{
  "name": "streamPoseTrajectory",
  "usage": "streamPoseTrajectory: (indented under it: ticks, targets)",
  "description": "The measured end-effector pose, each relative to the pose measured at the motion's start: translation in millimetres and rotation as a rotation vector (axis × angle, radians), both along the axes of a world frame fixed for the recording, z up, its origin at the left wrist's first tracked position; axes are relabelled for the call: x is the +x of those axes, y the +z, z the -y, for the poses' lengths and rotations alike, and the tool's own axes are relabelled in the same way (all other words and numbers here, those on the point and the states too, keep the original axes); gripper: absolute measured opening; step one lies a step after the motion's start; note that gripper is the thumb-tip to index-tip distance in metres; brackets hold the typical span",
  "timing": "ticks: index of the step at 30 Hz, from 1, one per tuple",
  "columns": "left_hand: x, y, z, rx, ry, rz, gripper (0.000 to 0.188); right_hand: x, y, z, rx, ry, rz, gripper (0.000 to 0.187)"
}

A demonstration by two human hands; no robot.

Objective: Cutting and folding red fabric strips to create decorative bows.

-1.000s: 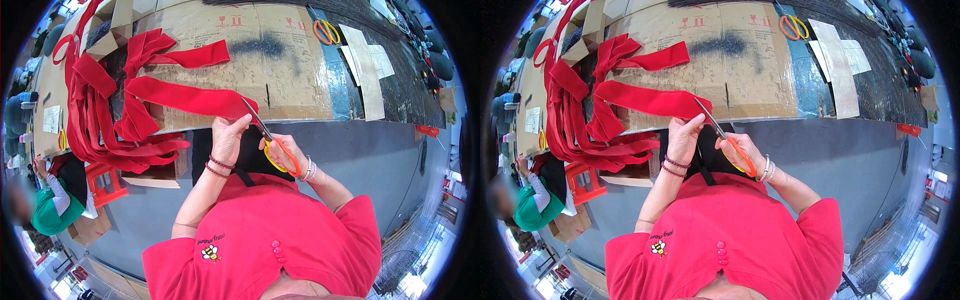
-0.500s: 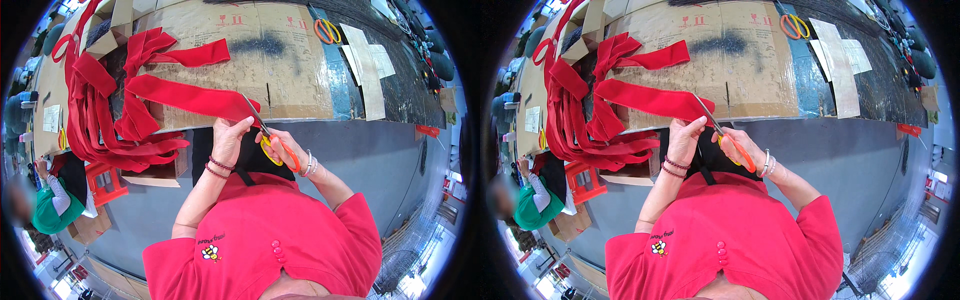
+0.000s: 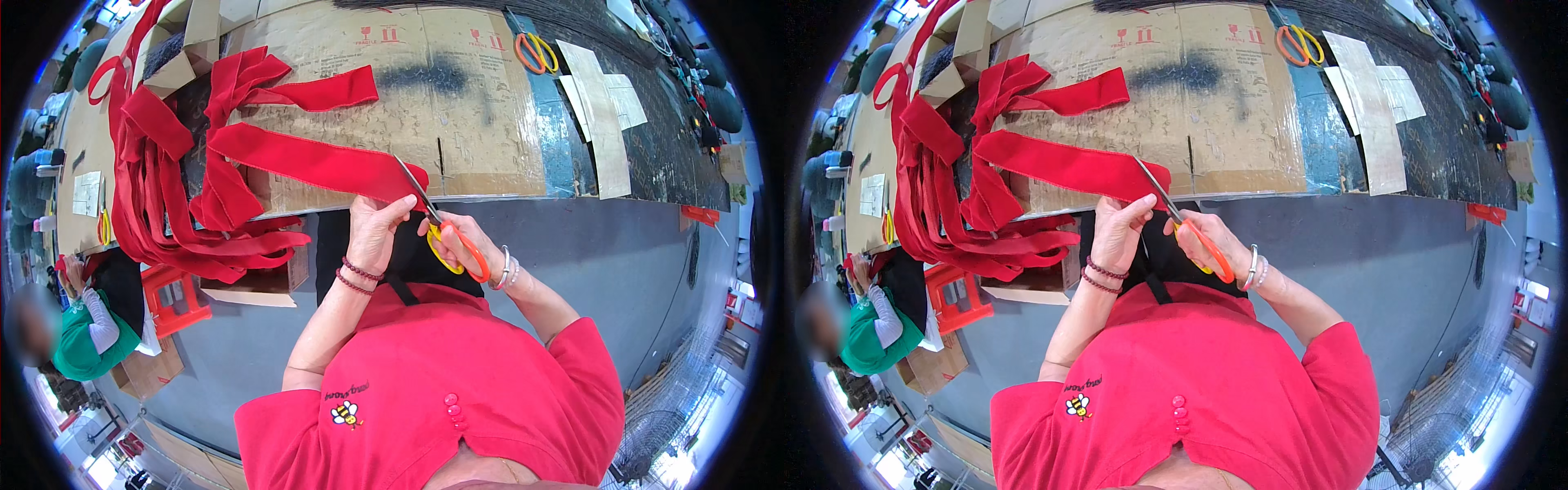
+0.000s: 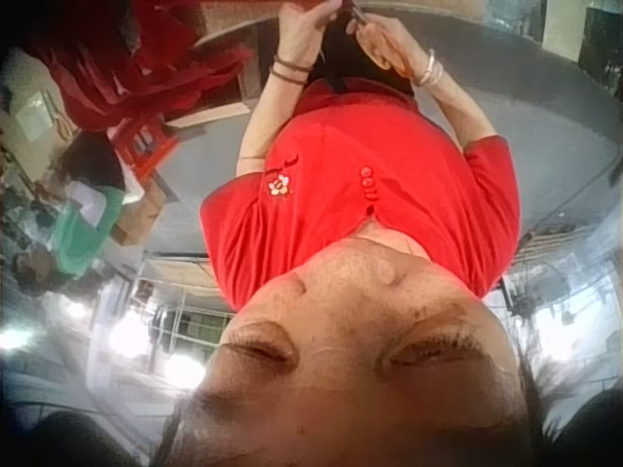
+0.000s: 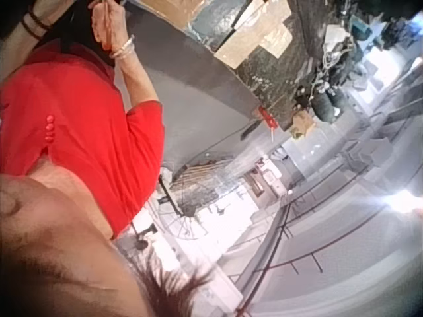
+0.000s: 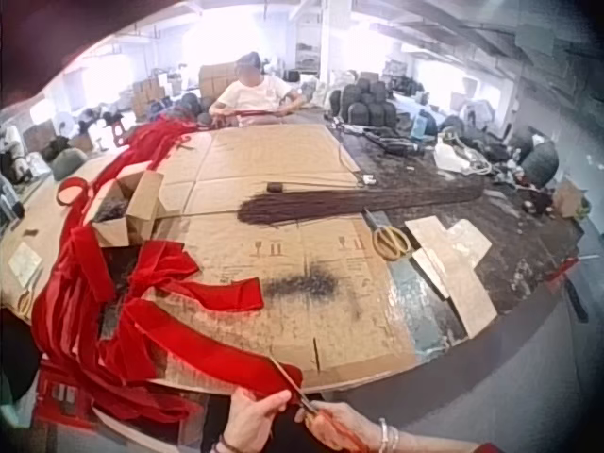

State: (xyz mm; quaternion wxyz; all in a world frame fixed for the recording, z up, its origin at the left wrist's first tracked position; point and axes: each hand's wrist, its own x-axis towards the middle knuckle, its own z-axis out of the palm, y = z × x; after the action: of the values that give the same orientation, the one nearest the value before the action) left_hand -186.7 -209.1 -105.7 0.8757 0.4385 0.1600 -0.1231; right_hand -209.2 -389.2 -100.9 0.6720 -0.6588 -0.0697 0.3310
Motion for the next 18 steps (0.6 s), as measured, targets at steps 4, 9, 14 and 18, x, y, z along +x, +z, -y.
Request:
streamPoseTrajectory:
  ticks: [4,9,14,18]
  targets:
    - [-1.9,6.5,3.9,0.003,-0.022,0.021,0.024,3.7,5.4,-3.8,-0.015,-0.001,0.058,0.07]
    - [-5.0,6.4,3.5,-0.051,-0.06,0.034,0.03,6.6,3.8,-5.6,-0.005,-0.019,0.07,0.056]
    - [-5.1,6.7,2.2,-0.006,-0.062,0.024,0.029,5.1,4.2,-7.3,0.016,-0.041,0.021,0.055]
    - [-5.6,9.5,0.7,-0.003,-0.083,0.012,0.025,3.0,-0.5,-7.8,0.03,-0.067,-0.003,0.061]
